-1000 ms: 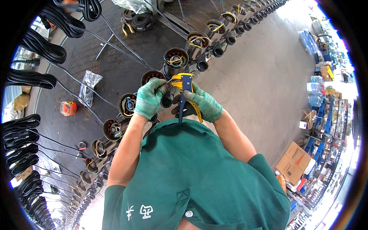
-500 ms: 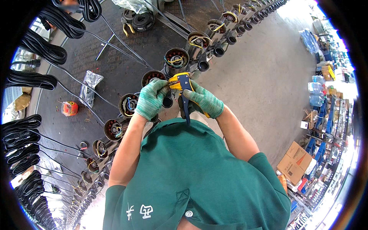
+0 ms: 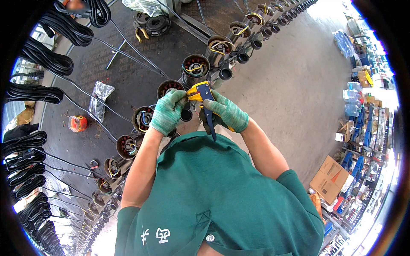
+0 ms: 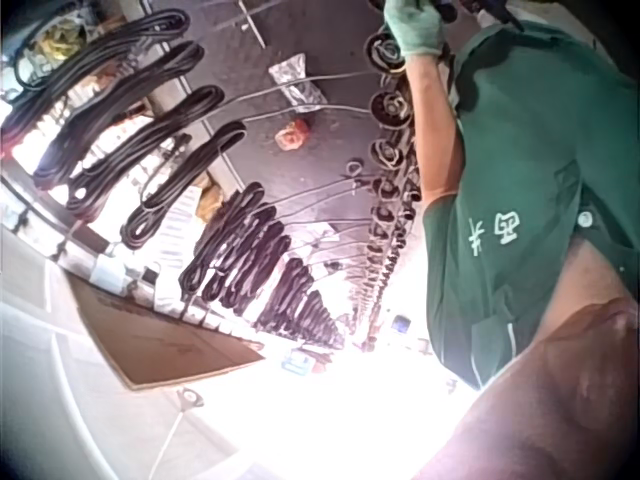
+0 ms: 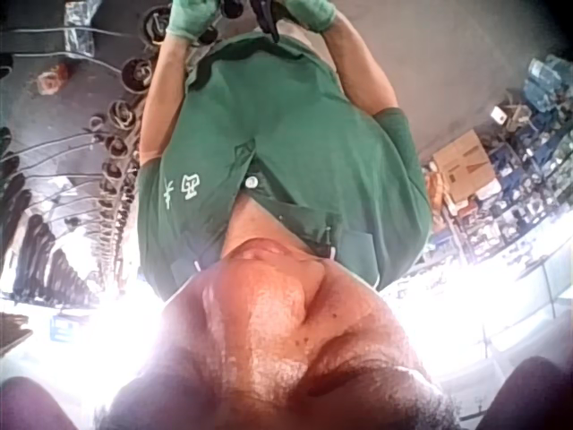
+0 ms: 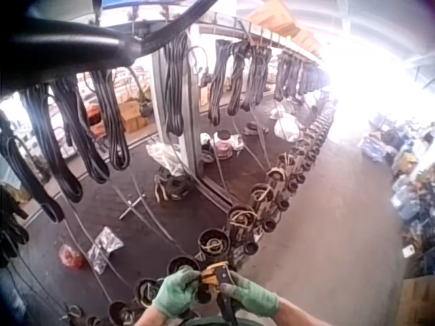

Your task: The person uses a yellow and blue crimping tool to secure metal terminals onto the ends of wires. They repeatedly pick up a wire, insert the terminal, and squeeze the tool to crimp the connection. The person works on a series of wires arranged in a row on a workbench.

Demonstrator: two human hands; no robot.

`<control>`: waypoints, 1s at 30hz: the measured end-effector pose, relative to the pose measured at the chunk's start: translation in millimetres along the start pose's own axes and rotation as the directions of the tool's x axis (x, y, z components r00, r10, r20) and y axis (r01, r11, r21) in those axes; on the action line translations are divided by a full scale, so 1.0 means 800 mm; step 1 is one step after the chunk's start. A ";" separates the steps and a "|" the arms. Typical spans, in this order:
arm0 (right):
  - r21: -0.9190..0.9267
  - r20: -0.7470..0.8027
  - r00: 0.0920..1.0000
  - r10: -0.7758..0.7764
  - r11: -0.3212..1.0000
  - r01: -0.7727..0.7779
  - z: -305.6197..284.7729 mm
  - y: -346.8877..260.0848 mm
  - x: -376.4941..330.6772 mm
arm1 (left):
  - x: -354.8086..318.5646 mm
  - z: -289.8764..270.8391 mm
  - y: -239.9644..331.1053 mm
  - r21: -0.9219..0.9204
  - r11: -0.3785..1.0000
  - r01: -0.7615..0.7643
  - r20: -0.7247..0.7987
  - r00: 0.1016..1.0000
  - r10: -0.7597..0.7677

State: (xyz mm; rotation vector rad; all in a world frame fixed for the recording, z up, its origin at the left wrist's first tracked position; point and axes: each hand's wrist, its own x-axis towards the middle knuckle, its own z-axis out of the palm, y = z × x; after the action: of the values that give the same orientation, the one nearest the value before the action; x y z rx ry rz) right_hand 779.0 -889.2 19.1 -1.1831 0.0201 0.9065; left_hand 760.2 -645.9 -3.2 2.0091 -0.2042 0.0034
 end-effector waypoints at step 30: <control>-0.542 -0.215 0.783 -0.584 0.738 0.402 0.064 0.010 0.048 | 0.006 -0.003 -0.001 0.089 0.996 -0.003 0.082 0.997 -0.004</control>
State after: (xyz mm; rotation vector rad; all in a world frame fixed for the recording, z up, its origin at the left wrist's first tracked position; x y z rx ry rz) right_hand 777.3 -825.1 17.0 -1.7009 -0.2213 0.1781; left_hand 765.4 -644.0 -2.2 2.1002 -0.2605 -0.0719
